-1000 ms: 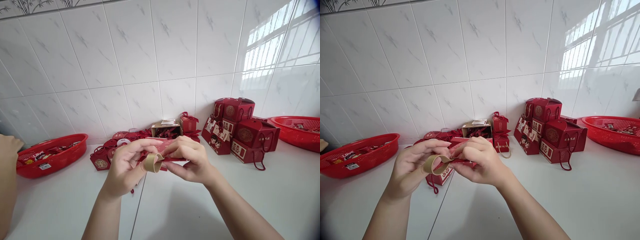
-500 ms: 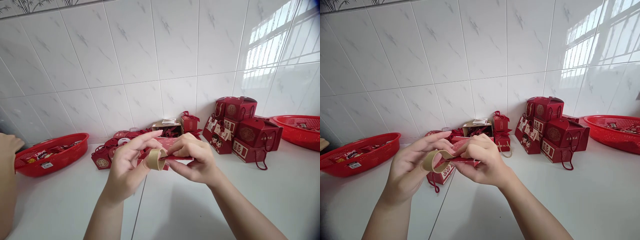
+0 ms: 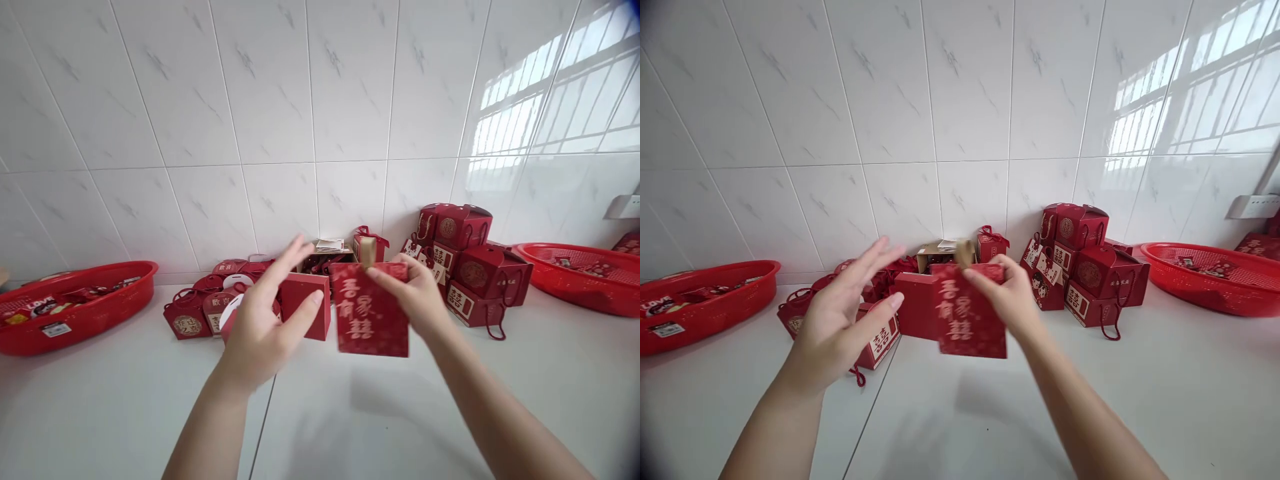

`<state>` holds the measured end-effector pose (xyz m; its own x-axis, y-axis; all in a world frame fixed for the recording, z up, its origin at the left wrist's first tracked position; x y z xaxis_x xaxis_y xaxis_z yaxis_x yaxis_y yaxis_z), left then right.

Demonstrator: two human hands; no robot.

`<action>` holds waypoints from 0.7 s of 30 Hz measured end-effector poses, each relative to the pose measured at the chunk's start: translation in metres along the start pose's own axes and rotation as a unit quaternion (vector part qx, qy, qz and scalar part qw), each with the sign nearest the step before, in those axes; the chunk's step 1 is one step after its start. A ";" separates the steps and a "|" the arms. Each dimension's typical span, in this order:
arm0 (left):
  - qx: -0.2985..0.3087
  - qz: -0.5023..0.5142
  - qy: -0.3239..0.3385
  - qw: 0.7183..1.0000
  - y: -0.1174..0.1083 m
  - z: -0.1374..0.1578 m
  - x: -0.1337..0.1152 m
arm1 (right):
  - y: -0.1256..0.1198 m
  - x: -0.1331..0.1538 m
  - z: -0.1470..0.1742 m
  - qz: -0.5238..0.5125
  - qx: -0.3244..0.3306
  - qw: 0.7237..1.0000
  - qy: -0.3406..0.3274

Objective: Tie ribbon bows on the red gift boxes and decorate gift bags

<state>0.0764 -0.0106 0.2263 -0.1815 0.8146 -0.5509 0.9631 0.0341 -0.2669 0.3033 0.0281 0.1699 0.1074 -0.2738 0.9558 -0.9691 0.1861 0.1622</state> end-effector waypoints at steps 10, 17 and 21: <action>-0.146 -0.019 0.058 0.987 -0.050 -0.004 -0.016 | -0.144 -0.055 -0.073 0.261 -0.279 0.918 0.105; -0.183 -0.049 0.120 0.974 -0.064 -0.003 -0.022 | -0.152 -0.139 -0.080 0.373 -0.256 0.874 0.176; -0.210 -0.043 0.114 0.970 -0.069 -0.003 -0.021 | -0.145 -0.170 -0.099 0.382 -0.203 0.889 0.150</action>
<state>0.0143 -0.0281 0.2584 -0.2616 0.9040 -0.3381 0.9514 0.3006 0.0676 0.4471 0.1408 0.0082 -0.4346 0.3324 0.8370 -0.6302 0.5517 -0.5463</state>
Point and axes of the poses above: each hand's wrist, its own z-axis away from the middle knuckle, its own y-axis out of the palm, x = y × z, the point moved 9 cm from there along -z, towards the middle knuckle, and after that the axes turned 12 degrees about y, right-handed, at the moved point
